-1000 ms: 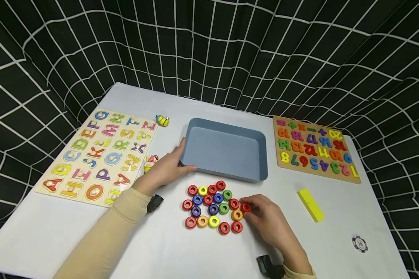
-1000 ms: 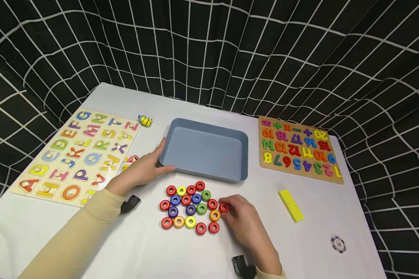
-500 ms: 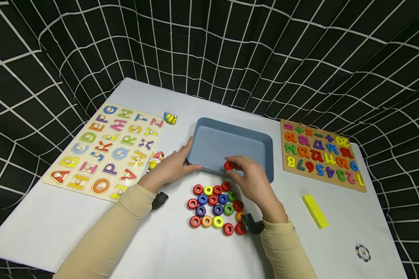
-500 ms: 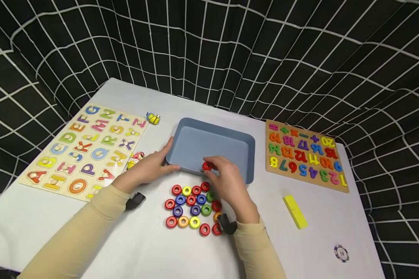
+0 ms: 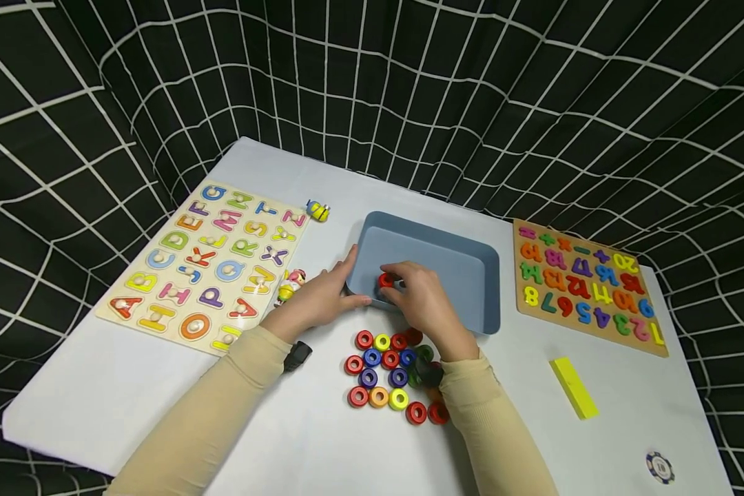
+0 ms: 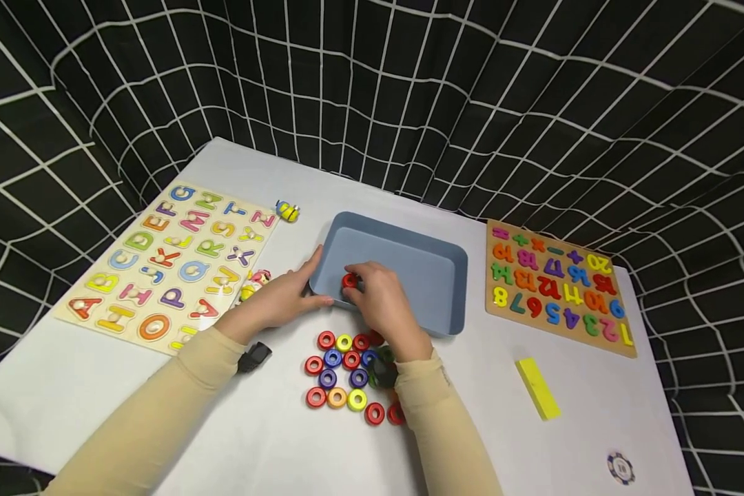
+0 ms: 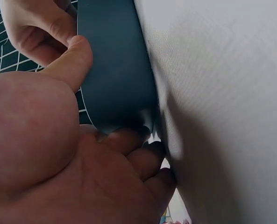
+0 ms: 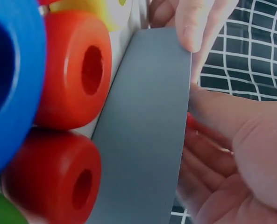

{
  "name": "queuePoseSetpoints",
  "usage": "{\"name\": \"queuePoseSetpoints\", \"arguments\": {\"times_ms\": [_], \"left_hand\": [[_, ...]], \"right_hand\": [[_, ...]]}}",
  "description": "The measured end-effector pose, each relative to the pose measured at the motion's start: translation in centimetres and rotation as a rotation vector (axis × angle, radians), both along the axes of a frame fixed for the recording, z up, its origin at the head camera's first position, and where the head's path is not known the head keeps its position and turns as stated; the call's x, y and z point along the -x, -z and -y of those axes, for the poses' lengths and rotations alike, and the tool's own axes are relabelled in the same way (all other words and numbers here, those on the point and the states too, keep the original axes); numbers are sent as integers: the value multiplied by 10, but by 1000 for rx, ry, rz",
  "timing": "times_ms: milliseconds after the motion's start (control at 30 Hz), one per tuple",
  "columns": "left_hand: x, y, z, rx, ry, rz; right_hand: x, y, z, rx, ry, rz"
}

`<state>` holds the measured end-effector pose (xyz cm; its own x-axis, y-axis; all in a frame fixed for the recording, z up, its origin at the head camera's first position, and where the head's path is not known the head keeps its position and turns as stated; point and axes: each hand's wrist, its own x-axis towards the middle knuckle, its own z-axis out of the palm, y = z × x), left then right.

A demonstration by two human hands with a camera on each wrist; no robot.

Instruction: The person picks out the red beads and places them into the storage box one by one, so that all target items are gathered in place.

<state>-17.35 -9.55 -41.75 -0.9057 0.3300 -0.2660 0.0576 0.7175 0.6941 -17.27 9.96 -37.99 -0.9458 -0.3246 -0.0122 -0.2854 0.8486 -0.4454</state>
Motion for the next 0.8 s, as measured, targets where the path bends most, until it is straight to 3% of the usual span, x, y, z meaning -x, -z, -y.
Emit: {"name": "queuePoseSetpoints", "arguments": {"times_ms": [233, 467, 600, 800], "left_hand": [[-2, -1, -7, -3, 9, 15], [0, -3, -6, -3, 1, 9], [0, -3, -5, -9, -2, 14], [0, -1, -2, -11, -4, 13]], "right_hand": [[-15, -7, -20, -15, 87, -70], [-49, -22, -57, 78, 171, -115], [-75, -20, -77, 114, 201, -72], [-106, -3, -87, 90, 249, 49]]}}
